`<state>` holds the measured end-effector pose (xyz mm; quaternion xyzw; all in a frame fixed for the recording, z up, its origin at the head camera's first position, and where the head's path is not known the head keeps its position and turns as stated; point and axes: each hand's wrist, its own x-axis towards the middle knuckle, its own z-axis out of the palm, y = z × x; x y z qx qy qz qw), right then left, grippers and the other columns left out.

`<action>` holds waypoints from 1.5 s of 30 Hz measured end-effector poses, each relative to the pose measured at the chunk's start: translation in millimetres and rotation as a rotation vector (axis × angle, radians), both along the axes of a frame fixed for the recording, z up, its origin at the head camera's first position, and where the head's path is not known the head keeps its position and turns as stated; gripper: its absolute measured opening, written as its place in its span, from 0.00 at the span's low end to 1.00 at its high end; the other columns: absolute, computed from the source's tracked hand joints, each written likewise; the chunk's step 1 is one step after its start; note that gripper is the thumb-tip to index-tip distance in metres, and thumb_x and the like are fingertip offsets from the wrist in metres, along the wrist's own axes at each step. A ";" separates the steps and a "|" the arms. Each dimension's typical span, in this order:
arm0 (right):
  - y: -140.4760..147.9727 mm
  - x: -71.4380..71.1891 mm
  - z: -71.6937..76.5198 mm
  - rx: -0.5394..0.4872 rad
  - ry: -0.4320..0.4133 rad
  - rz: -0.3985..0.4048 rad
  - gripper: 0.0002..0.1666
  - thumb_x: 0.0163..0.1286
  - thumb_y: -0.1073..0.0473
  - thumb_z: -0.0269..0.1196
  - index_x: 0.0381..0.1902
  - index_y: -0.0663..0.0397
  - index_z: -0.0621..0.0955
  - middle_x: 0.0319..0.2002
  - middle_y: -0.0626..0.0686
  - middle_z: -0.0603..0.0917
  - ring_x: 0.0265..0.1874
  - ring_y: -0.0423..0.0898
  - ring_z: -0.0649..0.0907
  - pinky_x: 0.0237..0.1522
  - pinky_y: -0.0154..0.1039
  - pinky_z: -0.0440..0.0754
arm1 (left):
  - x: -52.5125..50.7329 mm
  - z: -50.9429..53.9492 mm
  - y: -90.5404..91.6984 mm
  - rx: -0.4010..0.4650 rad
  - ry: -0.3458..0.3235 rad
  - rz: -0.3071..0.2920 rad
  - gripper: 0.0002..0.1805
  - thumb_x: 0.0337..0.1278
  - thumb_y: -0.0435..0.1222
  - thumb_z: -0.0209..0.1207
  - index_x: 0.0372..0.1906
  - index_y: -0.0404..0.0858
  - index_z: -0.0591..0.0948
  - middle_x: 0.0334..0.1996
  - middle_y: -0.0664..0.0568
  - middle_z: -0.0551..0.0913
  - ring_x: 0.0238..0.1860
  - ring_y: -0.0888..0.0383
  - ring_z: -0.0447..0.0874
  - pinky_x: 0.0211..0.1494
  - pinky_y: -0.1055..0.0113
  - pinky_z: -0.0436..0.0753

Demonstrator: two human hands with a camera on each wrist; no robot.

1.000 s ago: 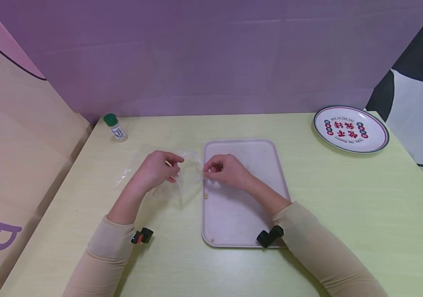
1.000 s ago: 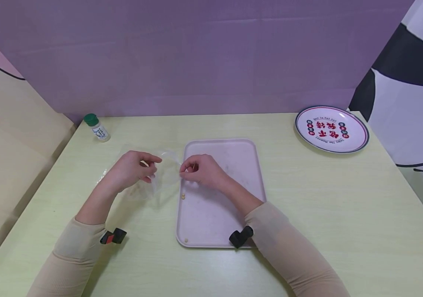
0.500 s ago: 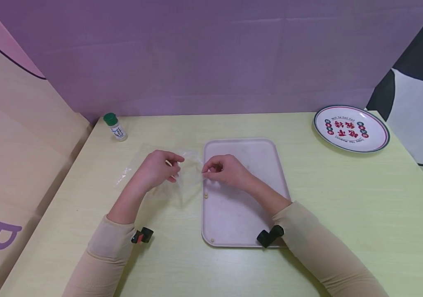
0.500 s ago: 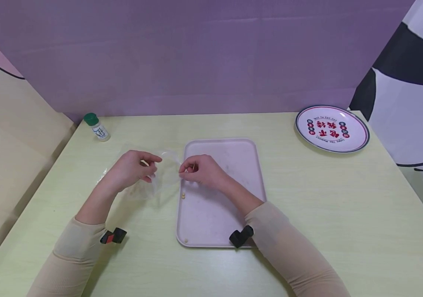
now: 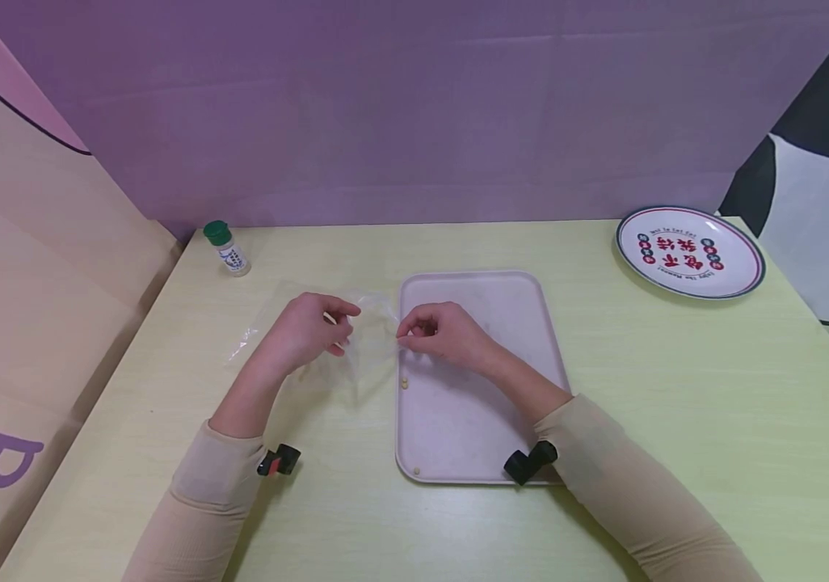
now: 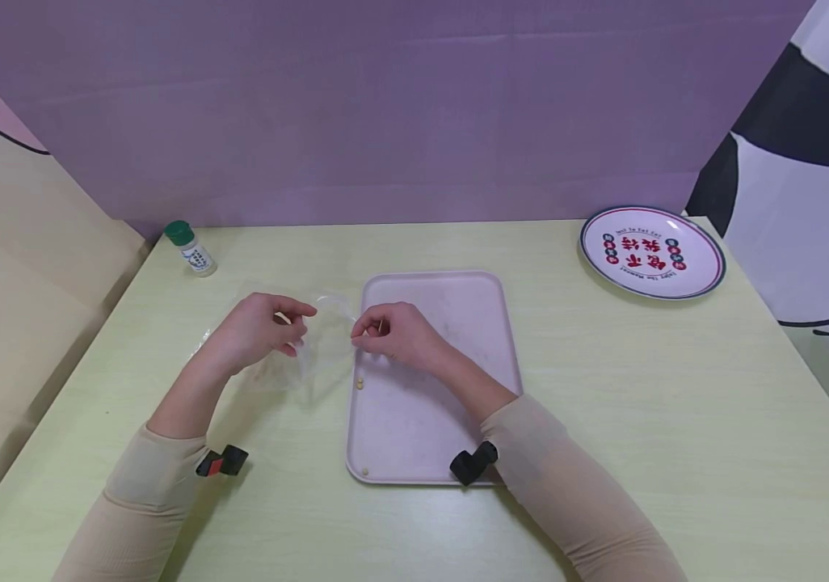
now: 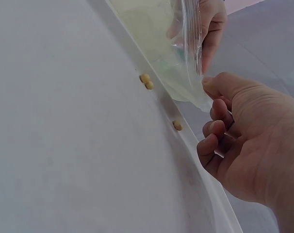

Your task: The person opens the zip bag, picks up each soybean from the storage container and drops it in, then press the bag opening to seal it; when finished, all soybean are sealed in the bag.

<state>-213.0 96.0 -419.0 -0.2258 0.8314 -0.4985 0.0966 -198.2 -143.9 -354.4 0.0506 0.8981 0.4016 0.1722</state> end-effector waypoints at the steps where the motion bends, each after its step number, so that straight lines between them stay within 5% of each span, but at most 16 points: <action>1: 0.2 0.2 0.3 -0.001 -0.001 -0.002 0.02 0.65 0.64 0.70 0.36 0.54 0.88 0.25 0.47 0.75 0.28 0.43 0.73 0.29 0.32 0.69 | -0.1 0.1 -0.1 0.000 0.001 -0.001 0.18 0.68 0.30 0.59 0.61 0.34 0.82 0.41 0.44 0.79 0.32 0.54 0.87 0.45 0.58 0.87; 14: 0.7 0.6 1.9 -0.019 0.007 -0.010 0.05 0.65 0.63 0.70 0.39 0.54 0.85 0.25 0.48 0.74 0.26 0.44 0.73 0.28 0.34 0.70 | -1.3 2.3 -5.3 -0.015 0.000 0.025 0.18 0.69 0.31 0.58 0.62 0.34 0.81 0.42 0.44 0.79 0.34 0.51 0.88 0.48 0.56 0.86; 22: 0.8 0.8 2.3 -0.015 -0.002 -0.010 0.05 0.65 0.65 0.71 0.33 0.54 0.83 0.26 0.48 0.77 0.27 0.44 0.74 0.28 0.33 0.71 | -2.6 2.9 -11.0 -0.007 0.018 0.024 0.19 0.69 0.30 0.58 0.62 0.33 0.81 0.41 0.43 0.79 0.35 0.50 0.89 0.49 0.56 0.86; 45: 1.7 -0.2 -0.2 0.143 -0.069 0.215 0.07 0.61 0.65 0.74 0.31 0.50 0.84 0.25 0.46 0.80 0.29 0.44 0.77 0.34 0.35 0.75 | -4.0 3.5 -15.7 0.013 0.009 0.055 0.18 0.69 0.29 0.58 0.61 0.33 0.81 0.41 0.43 0.78 0.35 0.50 0.88 0.49 0.55 0.86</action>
